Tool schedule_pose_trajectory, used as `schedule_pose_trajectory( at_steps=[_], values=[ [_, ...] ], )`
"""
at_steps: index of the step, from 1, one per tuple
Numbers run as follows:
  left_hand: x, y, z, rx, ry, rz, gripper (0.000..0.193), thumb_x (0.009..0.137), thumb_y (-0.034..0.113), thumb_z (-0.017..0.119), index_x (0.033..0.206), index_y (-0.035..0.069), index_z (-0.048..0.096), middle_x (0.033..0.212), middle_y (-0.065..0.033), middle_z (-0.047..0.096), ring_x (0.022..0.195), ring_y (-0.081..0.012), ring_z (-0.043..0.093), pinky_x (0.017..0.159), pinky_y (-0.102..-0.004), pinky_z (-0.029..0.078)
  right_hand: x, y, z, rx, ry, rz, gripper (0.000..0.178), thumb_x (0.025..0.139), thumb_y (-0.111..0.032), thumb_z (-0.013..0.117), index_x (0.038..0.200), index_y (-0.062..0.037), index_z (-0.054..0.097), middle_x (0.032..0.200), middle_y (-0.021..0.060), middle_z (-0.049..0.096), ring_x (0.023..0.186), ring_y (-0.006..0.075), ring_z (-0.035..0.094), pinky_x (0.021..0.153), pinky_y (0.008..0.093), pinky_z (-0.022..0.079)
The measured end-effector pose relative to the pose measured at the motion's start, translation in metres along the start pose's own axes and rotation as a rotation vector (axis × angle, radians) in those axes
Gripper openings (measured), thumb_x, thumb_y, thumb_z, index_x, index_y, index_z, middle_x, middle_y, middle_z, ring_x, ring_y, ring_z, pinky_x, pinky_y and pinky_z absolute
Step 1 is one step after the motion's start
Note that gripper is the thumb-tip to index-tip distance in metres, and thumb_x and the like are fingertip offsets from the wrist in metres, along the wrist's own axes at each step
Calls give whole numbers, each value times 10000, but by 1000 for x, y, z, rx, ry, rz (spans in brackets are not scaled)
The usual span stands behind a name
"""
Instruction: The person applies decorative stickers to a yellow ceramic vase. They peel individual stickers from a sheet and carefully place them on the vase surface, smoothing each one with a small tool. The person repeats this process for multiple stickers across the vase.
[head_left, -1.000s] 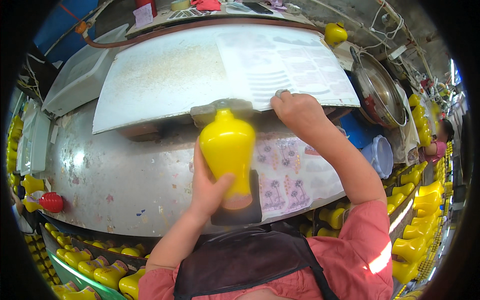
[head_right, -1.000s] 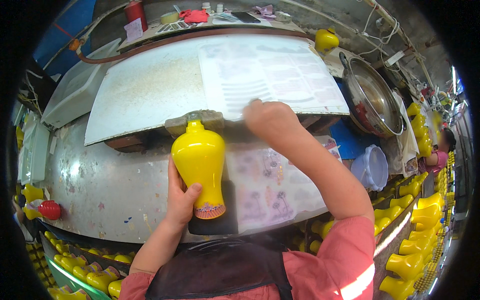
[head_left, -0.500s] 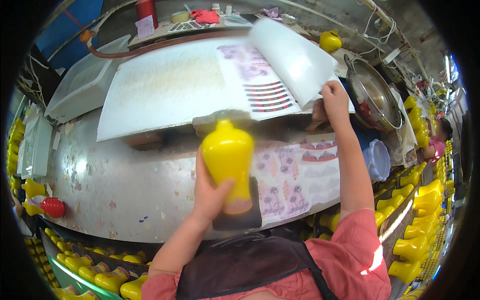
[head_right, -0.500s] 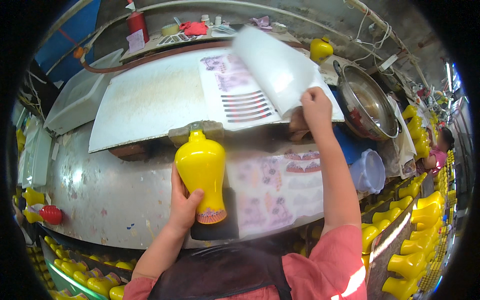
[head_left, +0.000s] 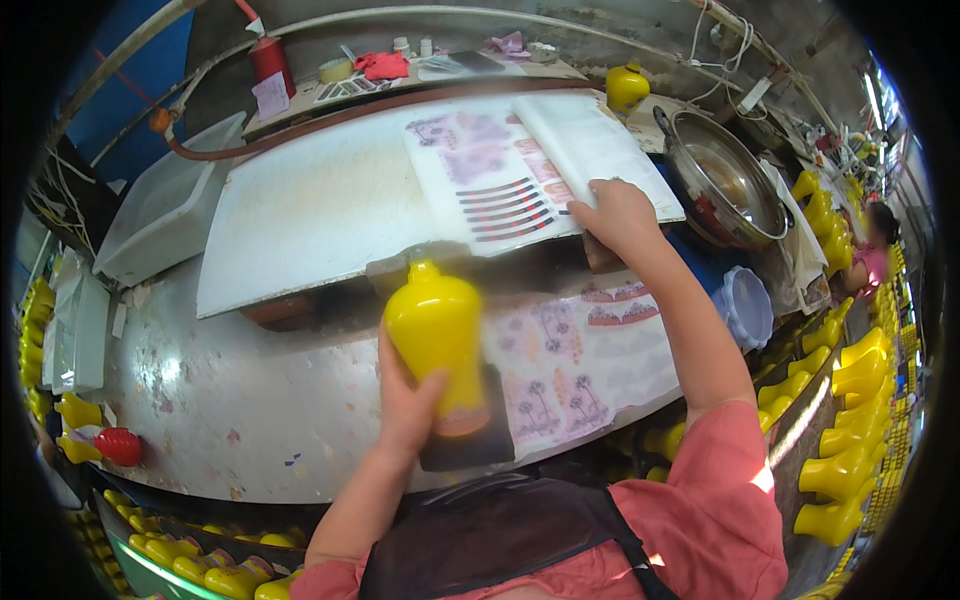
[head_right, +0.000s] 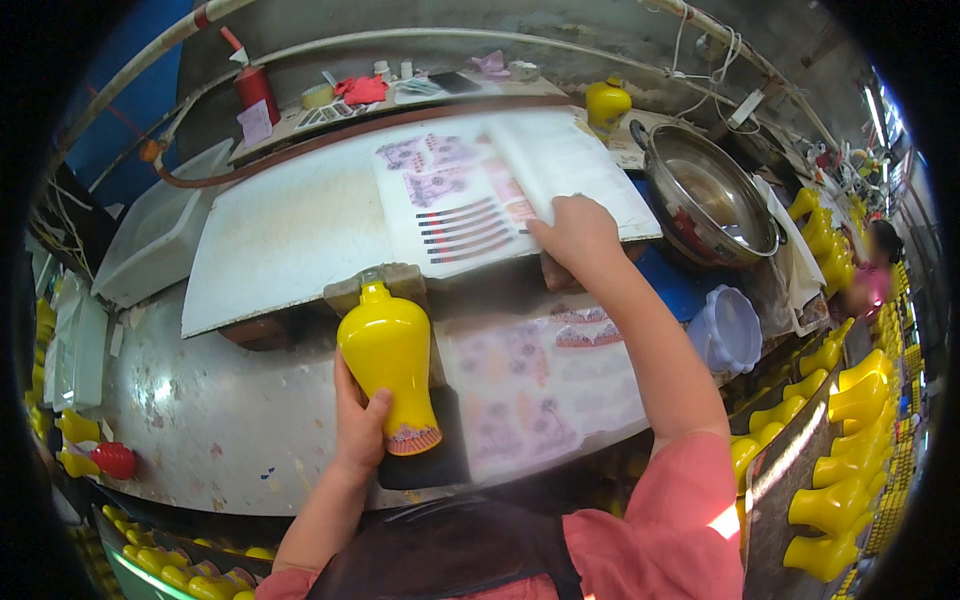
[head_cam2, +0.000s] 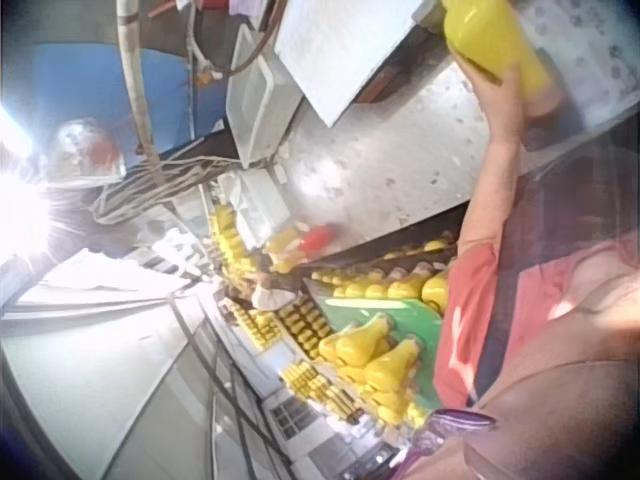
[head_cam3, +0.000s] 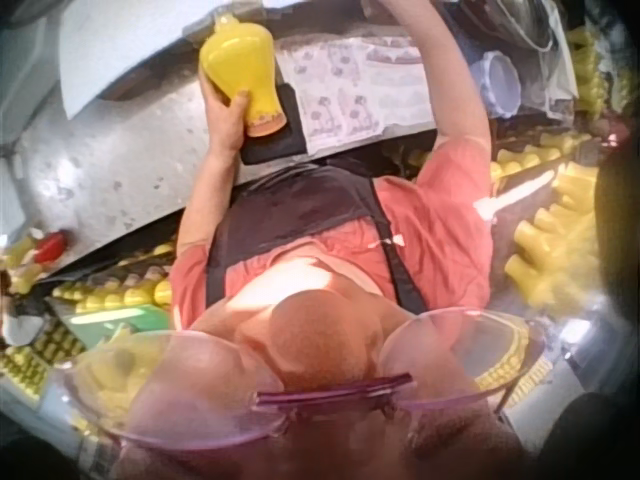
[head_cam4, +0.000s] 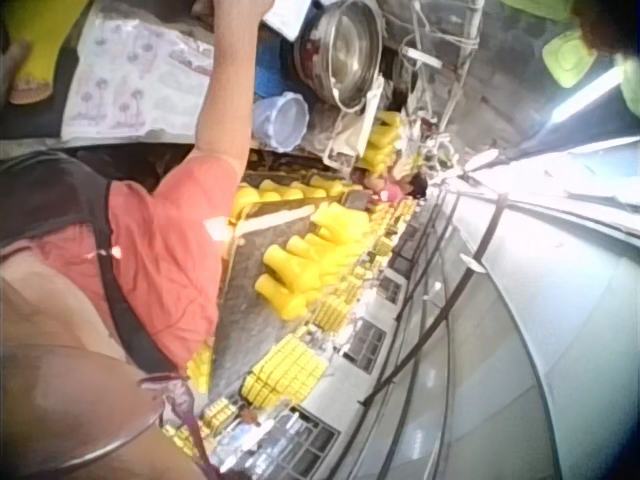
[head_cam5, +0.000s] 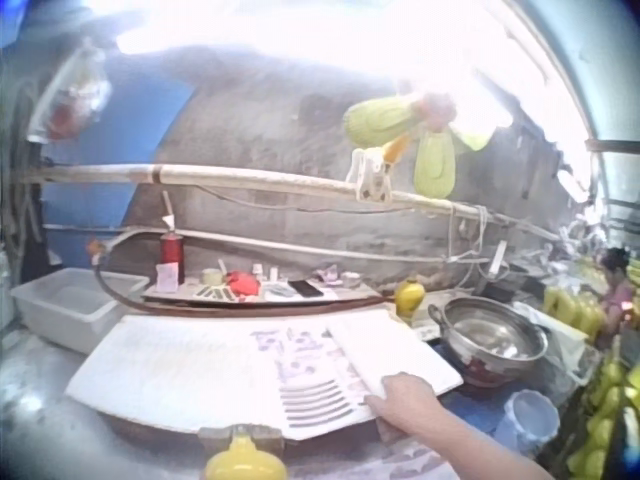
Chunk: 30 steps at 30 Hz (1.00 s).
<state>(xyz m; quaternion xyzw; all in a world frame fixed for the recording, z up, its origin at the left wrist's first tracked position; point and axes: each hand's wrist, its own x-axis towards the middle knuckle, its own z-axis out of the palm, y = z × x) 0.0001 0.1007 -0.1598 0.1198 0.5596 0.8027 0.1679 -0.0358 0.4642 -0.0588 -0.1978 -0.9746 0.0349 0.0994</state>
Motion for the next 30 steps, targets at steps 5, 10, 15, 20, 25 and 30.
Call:
schedule_pose_trajectory(
  at_steps=[5,10,15,20,25,30],
  values=[
    [0,-3,-1,57,27,16,923,857,24,655,1645,60,176,1529,-151,436,1405,-281,465,1179,-420,383,45,30,-12,-36,26,70,271,868,-153,580,1001,-31,782,1061,251,738,1060,401,699,932,498,548],
    [-2,-4,-1,33,34,37,911,862,24,653,1644,60,186,1527,-145,439,1412,-275,454,1179,-412,378,72,101,-39,179,198,173,406,878,-112,524,1184,-163,785,1158,183,741,1140,364,689,988,448,534],
    [-2,-2,0,6,28,38,912,861,17,643,1647,66,184,1534,-140,437,1413,-275,455,1184,-404,370,67,152,-78,414,411,84,406,890,-102,520,1213,-123,766,1113,189,757,1051,321,729,938,392,547],
    [-1,-3,0,-34,18,45,909,863,74,662,1644,66,197,1536,-138,438,1422,-282,447,1194,-406,357,30,171,-125,747,448,161,358,956,-54,540,1246,-30,747,1016,27,760,854,111,673,803,269,539],
    [-2,-5,-1,-14,28,43,918,867,133,688,1644,66,204,1543,-139,435,1435,-285,433,1204,-405,343,-15,172,-165,1015,444,262,356,984,-71,553,1301,-55,713,790,-12,665,593,64,546,563,233,452],
    [-3,-3,0,-9,37,37,933,868,129,688,1654,66,189,1566,-146,419,1450,-289,421,1215,-403,330,-46,195,-185,1044,501,286,341,994,-88,569,1307,-61,702,639,-37,586,421,58,453,389,250,316]
  ],
)
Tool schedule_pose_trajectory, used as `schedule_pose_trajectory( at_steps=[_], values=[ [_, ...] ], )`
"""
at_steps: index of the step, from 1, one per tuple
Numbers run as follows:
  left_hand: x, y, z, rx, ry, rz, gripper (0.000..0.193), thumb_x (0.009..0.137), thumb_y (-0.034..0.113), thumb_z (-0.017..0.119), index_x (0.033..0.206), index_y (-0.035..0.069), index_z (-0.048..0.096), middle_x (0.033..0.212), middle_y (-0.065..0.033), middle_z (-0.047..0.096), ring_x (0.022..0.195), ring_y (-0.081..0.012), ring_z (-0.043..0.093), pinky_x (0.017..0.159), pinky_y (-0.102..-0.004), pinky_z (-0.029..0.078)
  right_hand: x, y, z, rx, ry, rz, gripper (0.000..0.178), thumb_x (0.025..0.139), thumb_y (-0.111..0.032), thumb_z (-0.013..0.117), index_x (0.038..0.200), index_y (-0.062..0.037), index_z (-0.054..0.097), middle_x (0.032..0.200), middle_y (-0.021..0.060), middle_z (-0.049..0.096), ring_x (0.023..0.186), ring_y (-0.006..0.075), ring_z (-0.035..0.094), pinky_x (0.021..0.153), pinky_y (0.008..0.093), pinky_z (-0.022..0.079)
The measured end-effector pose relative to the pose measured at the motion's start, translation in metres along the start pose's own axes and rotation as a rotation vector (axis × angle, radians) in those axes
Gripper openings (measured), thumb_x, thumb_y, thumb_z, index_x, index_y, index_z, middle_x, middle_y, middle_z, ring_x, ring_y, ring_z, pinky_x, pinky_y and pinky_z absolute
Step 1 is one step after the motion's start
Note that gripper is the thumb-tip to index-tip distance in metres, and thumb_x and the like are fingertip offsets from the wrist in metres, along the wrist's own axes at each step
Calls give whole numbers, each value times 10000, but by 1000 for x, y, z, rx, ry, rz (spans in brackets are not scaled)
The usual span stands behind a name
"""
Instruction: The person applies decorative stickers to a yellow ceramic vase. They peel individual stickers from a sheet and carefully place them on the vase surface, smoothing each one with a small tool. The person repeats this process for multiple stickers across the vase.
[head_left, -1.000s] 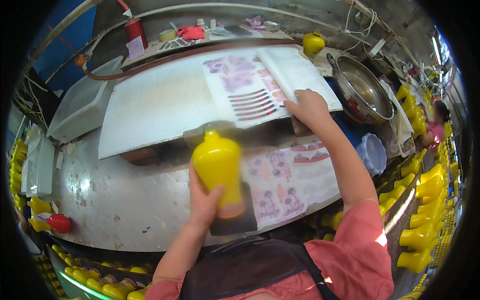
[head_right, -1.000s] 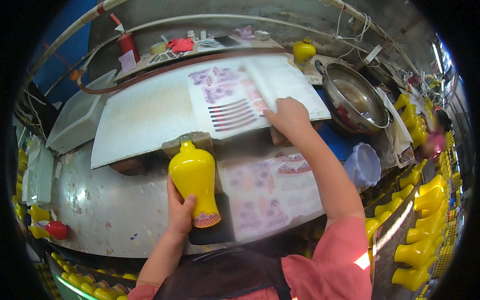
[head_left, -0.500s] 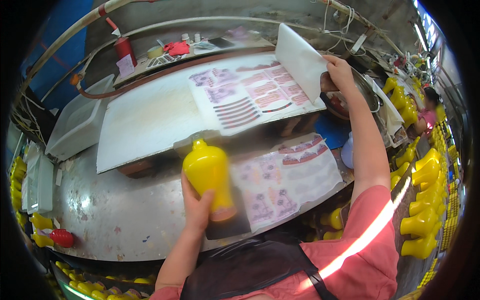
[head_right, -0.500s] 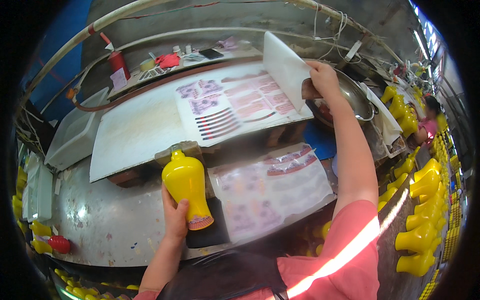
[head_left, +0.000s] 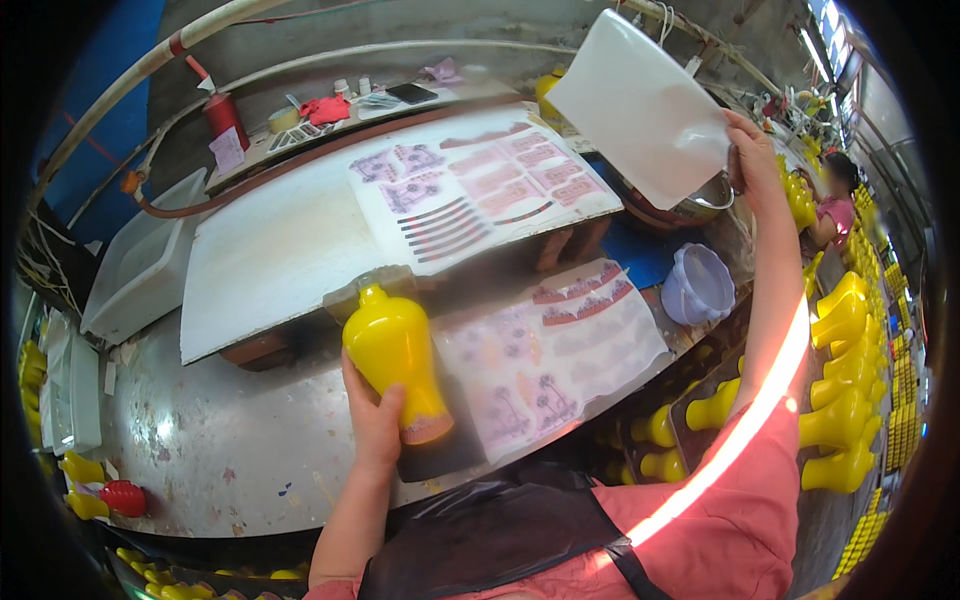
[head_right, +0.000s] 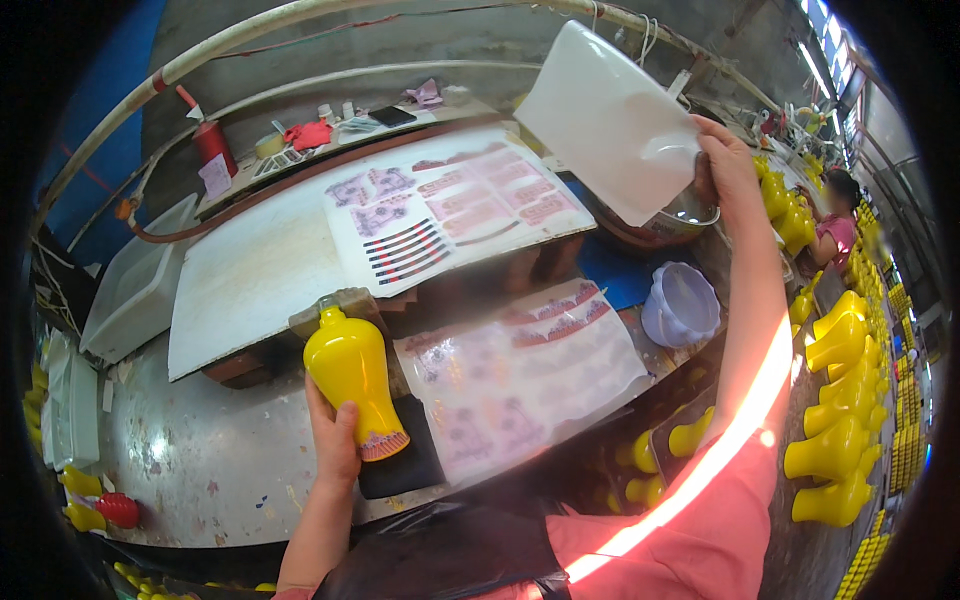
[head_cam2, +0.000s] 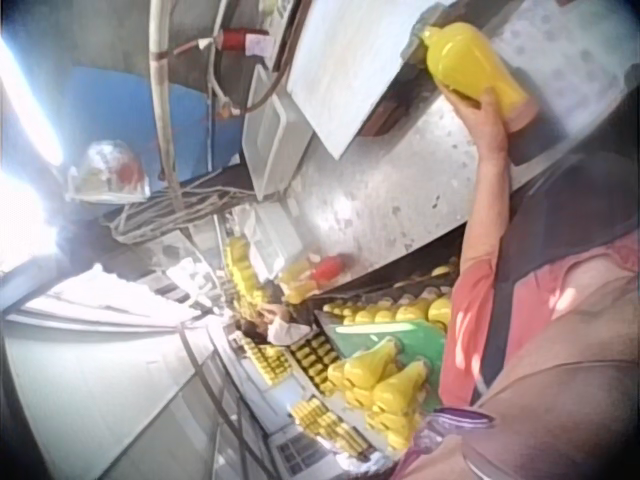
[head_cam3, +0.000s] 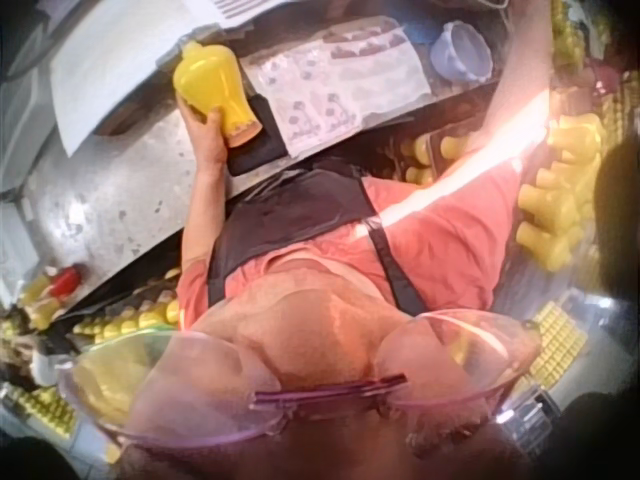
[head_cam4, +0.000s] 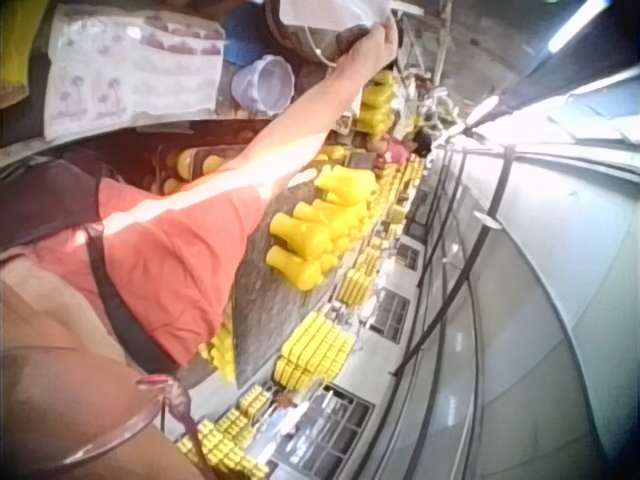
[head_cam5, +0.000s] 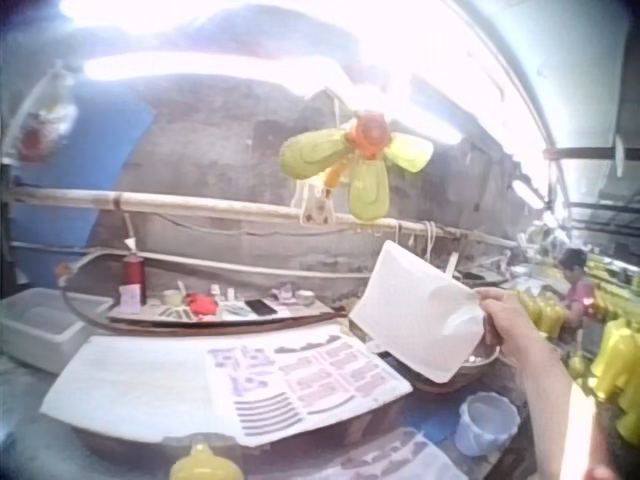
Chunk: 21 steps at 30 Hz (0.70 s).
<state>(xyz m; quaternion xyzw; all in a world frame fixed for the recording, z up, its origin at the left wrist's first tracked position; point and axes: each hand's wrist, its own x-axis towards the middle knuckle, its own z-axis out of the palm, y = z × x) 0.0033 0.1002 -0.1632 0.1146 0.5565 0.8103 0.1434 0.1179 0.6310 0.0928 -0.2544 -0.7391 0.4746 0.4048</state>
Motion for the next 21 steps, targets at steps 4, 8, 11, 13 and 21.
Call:
schedule_pose_trajectory(
  at_steps=[4,8,11,13,21],
  values=[
    [0,1,0,6,0,-9,931,871,119,680,1657,63,184,1577,-149,409,1458,-294,411,1224,-402,317,30,23,-53,273,341,-22,349,984,-28,567,1307,-34,700,824,-41,684,564,39,550,481,194,394],
    [-1,0,-1,-6,-4,-10,923,875,117,672,1657,59,186,1577,-149,409,1457,-294,412,1222,-399,320,62,69,-146,195,449,-110,365,989,-3,553,1339,14,651,1032,45,709,892,142,691,754,261,571],
    [-1,-2,-2,-1,-15,1,914,890,134,676,1656,59,185,1577,-148,409,1454,-292,416,1216,-398,327,76,111,-182,294,627,-224,356,1006,-24,563,1354,34,615,1071,75,701,878,190,719,797,300,619],
    [-1,-3,-3,19,-6,9,911,903,159,688,1656,59,184,1577,-146,410,1451,-289,419,1212,-399,331,73,127,-171,179,698,-52,285,994,-119,679,1229,37,643,1147,115,709,855,195,721,785,310,618],
    [-1,-7,-6,28,-9,20,900,932,215,708,1651,57,191,1574,-143,412,1442,-278,428,1205,-404,338,-21,120,60,-646,-251,-316,213,942,-264,685,1003,-103,811,880,118,764,802,275,743,787,396,580]
  ],
)
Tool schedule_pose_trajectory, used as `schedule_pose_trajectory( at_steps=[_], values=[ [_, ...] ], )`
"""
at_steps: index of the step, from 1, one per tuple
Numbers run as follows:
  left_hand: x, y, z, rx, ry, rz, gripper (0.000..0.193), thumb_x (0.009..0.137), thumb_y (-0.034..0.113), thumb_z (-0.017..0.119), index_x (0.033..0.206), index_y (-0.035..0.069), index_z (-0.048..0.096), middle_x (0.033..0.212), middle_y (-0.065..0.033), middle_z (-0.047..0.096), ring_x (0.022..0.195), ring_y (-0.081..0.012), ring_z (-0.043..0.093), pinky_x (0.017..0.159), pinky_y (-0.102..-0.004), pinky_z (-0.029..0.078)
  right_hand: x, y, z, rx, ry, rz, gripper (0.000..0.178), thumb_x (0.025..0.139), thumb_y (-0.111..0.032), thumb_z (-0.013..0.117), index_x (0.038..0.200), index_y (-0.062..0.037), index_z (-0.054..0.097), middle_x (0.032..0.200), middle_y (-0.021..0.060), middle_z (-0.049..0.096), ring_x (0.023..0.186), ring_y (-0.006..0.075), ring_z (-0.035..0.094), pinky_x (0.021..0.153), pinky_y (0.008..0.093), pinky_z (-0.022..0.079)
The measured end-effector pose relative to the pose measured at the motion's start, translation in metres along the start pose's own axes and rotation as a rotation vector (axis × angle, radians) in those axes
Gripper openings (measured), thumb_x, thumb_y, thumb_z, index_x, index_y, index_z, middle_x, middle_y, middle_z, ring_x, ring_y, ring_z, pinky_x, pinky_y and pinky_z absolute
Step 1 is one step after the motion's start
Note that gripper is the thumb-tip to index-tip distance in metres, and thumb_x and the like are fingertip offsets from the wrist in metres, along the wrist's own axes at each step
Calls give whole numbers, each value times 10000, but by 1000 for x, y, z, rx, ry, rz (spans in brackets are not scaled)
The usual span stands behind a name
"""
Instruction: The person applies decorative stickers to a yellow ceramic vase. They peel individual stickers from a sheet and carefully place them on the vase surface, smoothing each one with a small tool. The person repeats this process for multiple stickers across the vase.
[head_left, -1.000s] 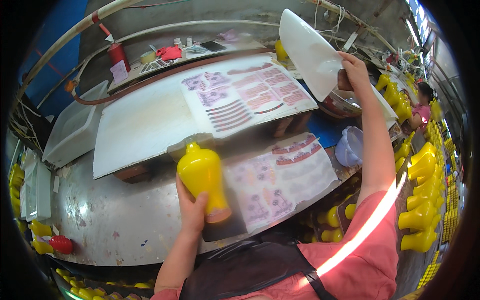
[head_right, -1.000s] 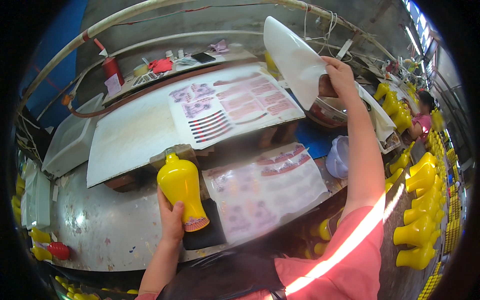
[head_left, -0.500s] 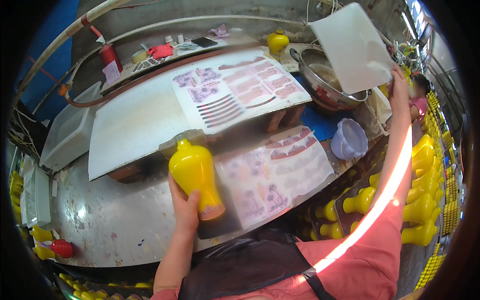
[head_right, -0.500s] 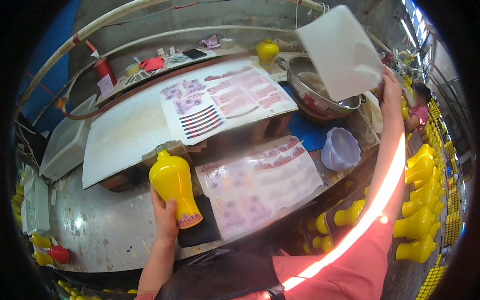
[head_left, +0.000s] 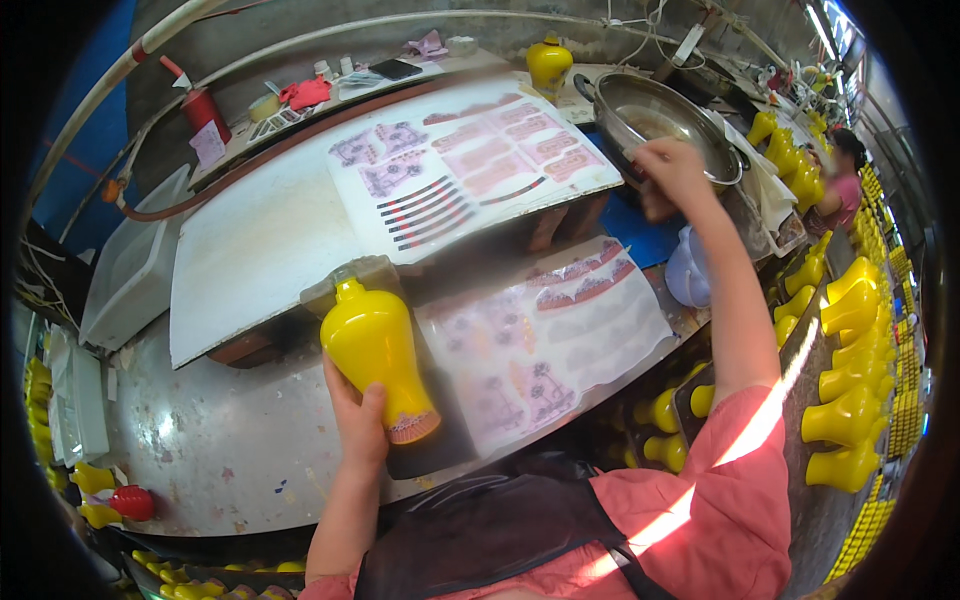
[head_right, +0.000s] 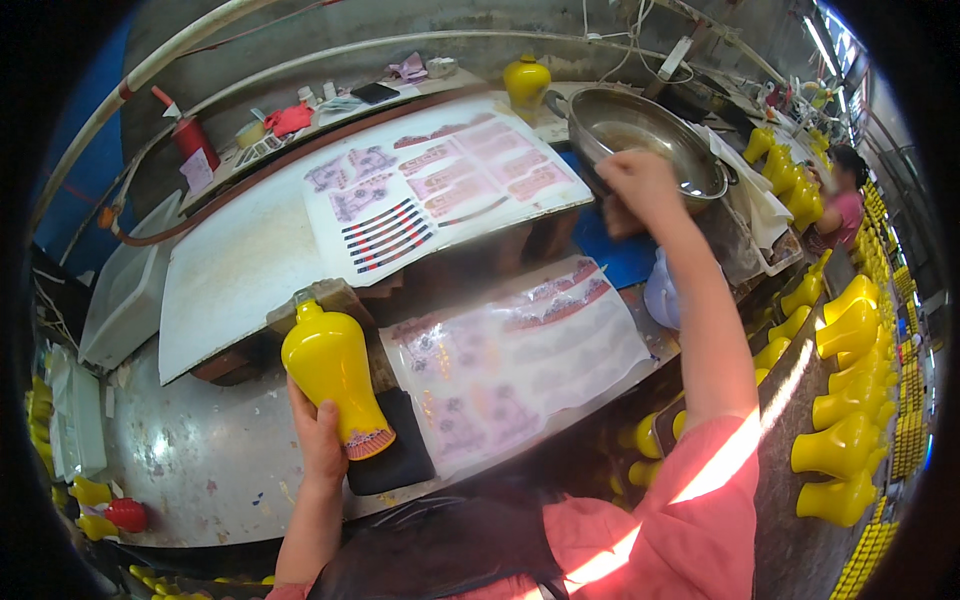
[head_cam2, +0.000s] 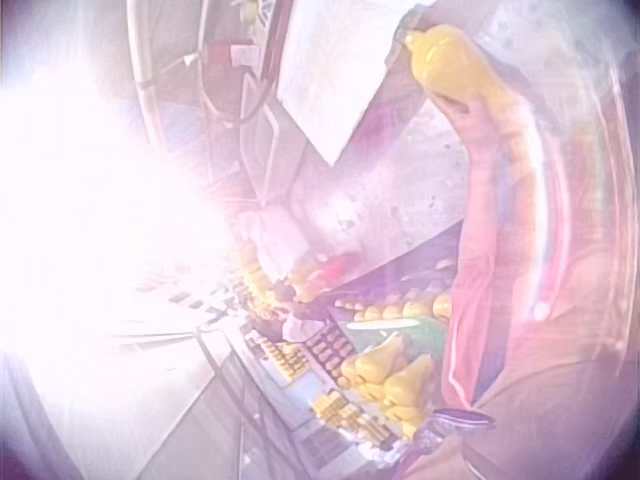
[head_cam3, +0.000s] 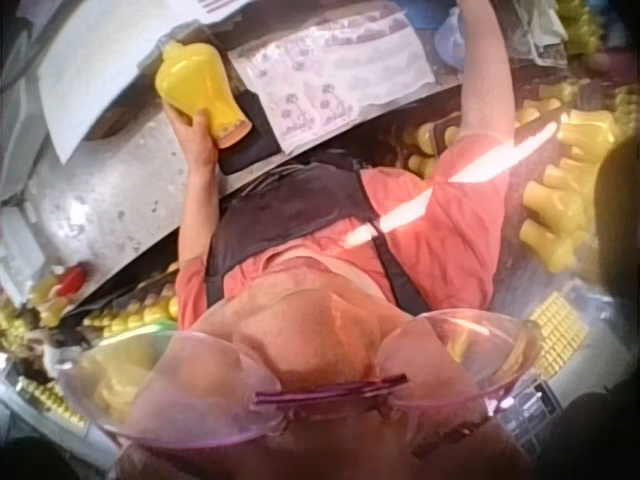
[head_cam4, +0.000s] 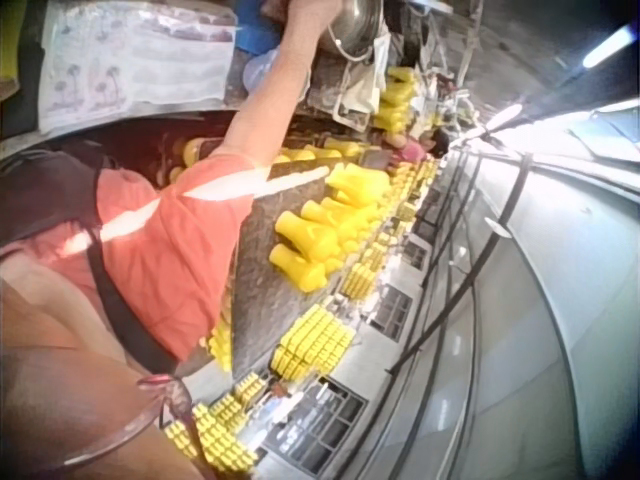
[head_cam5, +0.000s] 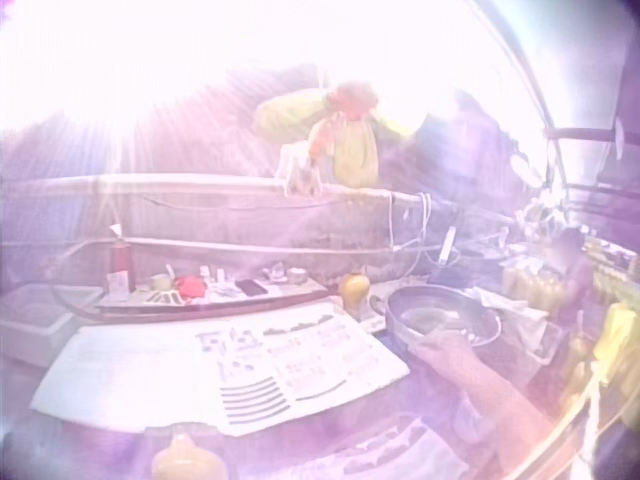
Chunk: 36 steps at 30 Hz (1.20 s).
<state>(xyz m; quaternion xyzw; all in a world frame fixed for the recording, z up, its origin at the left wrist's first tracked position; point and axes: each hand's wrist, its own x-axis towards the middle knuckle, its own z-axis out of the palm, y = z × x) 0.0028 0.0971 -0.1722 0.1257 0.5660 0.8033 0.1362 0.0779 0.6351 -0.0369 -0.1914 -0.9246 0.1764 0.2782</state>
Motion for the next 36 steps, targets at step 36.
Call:
schedule_pose_trajectory(
  at_steps=[36],
  values=[
    [0,4,6,-41,54,-30,846,896,83,617,1643,62,219,1571,-140,422,1446,-284,430,1208,-410,340,-32,2,63,56,70,15,148,872,-217,793,975,-111,811,868,131,679,783,287,682,733,369,541]
  ],
)
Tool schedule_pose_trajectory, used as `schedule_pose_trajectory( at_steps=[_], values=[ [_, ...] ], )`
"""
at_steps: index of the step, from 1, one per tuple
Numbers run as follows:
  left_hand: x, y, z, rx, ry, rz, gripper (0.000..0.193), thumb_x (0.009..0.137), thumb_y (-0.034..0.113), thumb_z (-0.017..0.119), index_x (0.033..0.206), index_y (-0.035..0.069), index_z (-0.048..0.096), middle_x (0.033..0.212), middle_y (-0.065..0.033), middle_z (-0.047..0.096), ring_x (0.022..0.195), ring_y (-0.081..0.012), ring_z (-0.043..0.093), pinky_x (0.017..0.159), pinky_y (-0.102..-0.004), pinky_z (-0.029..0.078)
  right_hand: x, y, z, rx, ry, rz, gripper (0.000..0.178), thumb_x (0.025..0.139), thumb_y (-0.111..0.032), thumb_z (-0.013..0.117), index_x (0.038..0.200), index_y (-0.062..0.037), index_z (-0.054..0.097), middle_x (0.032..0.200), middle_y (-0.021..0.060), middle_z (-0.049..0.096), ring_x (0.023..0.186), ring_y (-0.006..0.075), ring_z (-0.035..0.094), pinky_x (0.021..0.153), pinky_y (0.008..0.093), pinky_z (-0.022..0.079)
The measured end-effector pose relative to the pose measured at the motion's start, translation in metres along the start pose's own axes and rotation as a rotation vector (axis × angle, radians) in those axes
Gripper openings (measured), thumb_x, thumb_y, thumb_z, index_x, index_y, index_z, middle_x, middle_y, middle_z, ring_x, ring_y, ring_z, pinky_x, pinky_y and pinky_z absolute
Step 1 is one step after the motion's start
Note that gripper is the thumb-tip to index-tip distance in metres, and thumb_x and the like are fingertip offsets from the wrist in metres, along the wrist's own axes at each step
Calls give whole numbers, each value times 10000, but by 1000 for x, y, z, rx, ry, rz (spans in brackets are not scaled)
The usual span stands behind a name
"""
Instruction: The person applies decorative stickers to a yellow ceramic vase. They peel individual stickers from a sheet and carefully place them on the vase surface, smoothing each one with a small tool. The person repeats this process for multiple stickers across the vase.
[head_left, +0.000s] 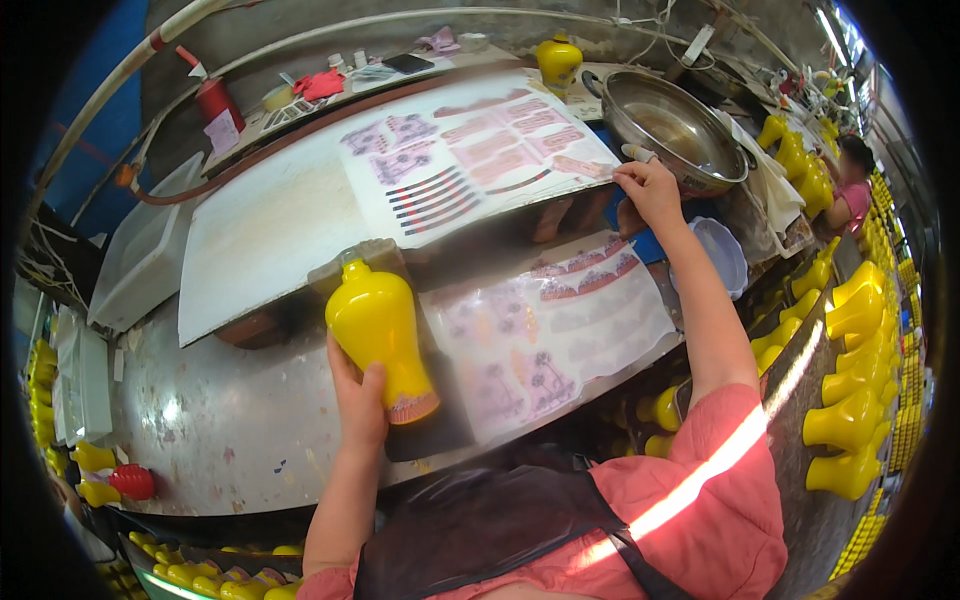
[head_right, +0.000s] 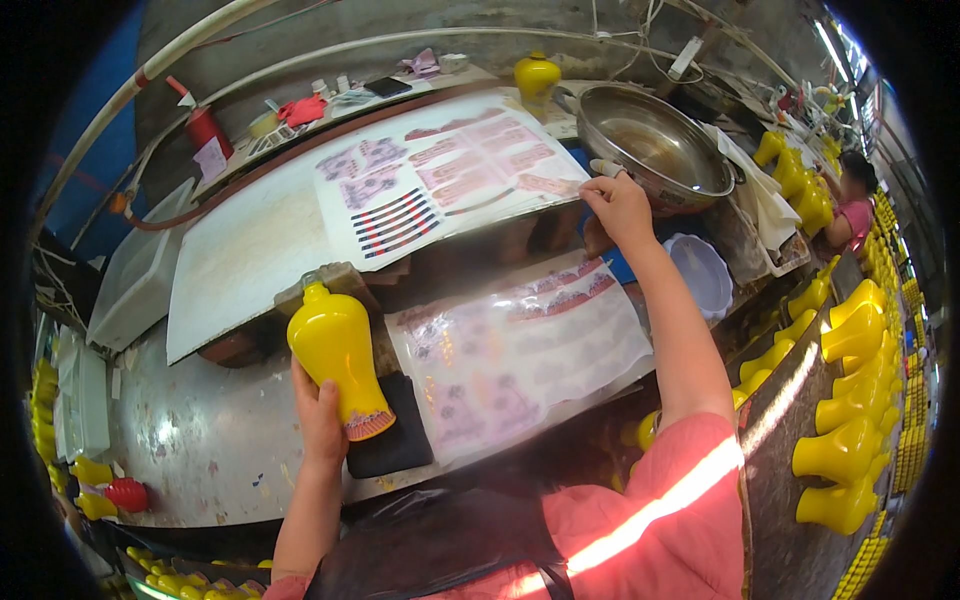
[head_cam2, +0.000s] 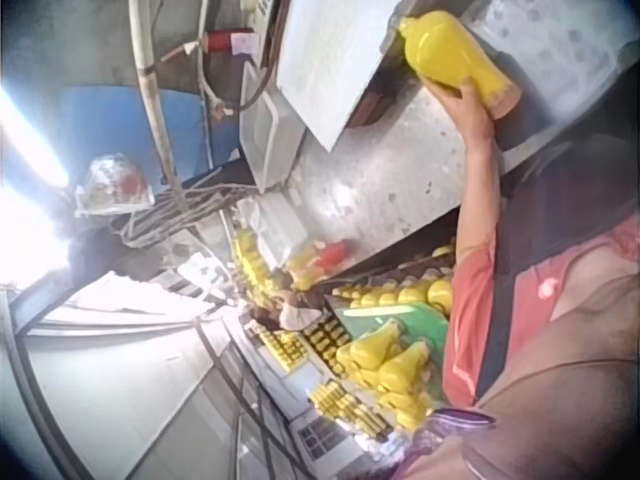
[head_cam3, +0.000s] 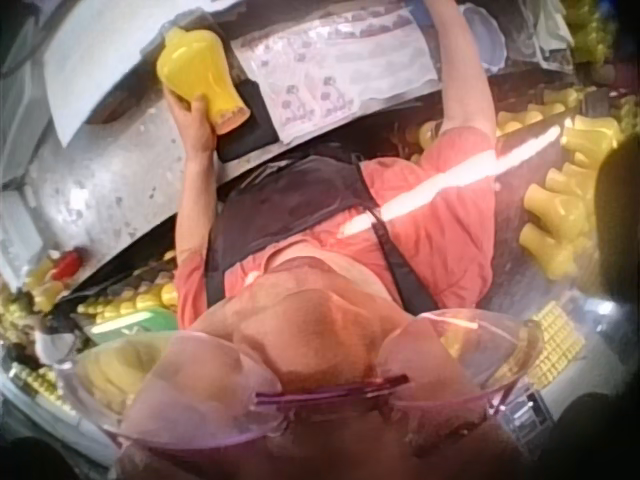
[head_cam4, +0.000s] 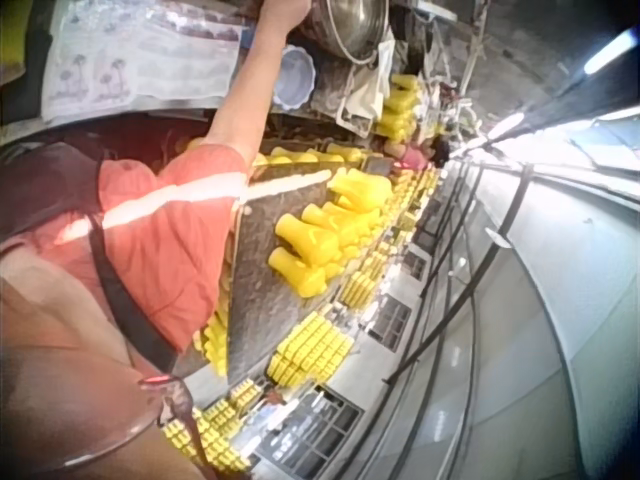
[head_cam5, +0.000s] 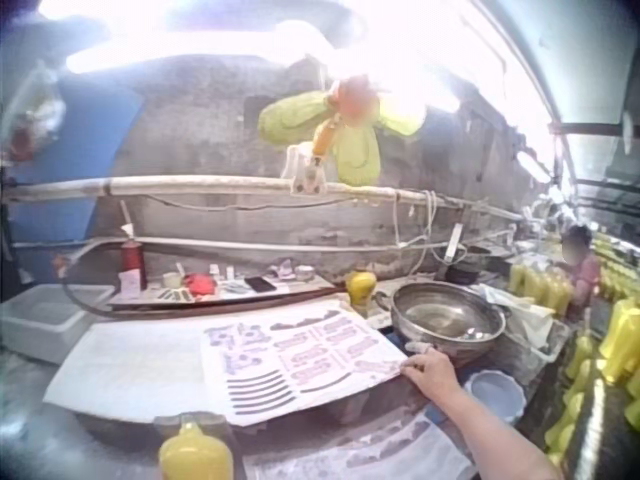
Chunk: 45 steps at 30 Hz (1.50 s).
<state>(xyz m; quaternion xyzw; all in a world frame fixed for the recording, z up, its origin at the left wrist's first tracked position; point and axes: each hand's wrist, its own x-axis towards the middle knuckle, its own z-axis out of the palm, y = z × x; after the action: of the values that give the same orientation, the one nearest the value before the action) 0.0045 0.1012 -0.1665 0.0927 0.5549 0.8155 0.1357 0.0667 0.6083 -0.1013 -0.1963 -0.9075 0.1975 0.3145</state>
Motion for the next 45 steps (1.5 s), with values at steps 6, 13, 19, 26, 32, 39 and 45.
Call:
schedule_pose_trajectory(
  at_steps=[6,13,19,26,32,39,45],
  values=[
    [-1,0,-1,-12,-15,-1,870,904,104,650,1649,66,202,1580,-140,410,1456,-284,417,1214,-412,329,5,-44,-25,214,-160,37,193,933,-194,717,1023,-27,754,852,70,720,769,136,644,730,298,516],
    [1,-2,-2,9,-1,-6,885,902,102,652,1656,64,190,1584,-138,408,1453,-283,426,1209,-417,347,60,-61,-76,446,-365,401,128,961,-144,694,1031,-36,691,838,62,692,668,148,663,597,307,568],
    [-1,-1,-3,5,19,-23,874,890,88,623,1652,59,197,1572,-140,420,1446,-282,436,1202,-418,360,118,-7,-132,239,-235,467,208,914,-203,751,984,-9,775,756,12,674,625,124,588,610,303,490],
    [-3,-2,-5,67,51,-33,872,865,121,627,1635,49,223,1546,-141,438,1424,-281,455,1196,-421,362,143,72,-152,-625,50,218,226,877,-270,711,973,-79,783,922,180,756,911,352,738,813,451,567],
    [-7,1,-6,46,45,-63,910,850,125,648,1641,49,204,1553,-140,435,1421,-286,464,1191,-423,369,153,139,-106,-566,-409,185,190,801,-212,746,812,-24,767,688,138,709,615,207,657,636,385,528],
    [-3,3,-5,128,-7,-16,983,846,32,624,1674,107,100,1583,-142,391,1444,-286,440,1196,-427,362,182,196,-109,-405,-431,399,217,858,-247,760,887,-32,762,721,78,694,660,185,647,647,372,510],
    [0,14,5,101,-38,-12,1085,852,-23,617,1686,187,-44,1591,-171,357,1425,-292,455,1154,-426,419,176,46,-138,86,-653,246,120,954,-177,688,943,-58,690,849,-11,673,791,88,632,740,252,507]
  ],
)
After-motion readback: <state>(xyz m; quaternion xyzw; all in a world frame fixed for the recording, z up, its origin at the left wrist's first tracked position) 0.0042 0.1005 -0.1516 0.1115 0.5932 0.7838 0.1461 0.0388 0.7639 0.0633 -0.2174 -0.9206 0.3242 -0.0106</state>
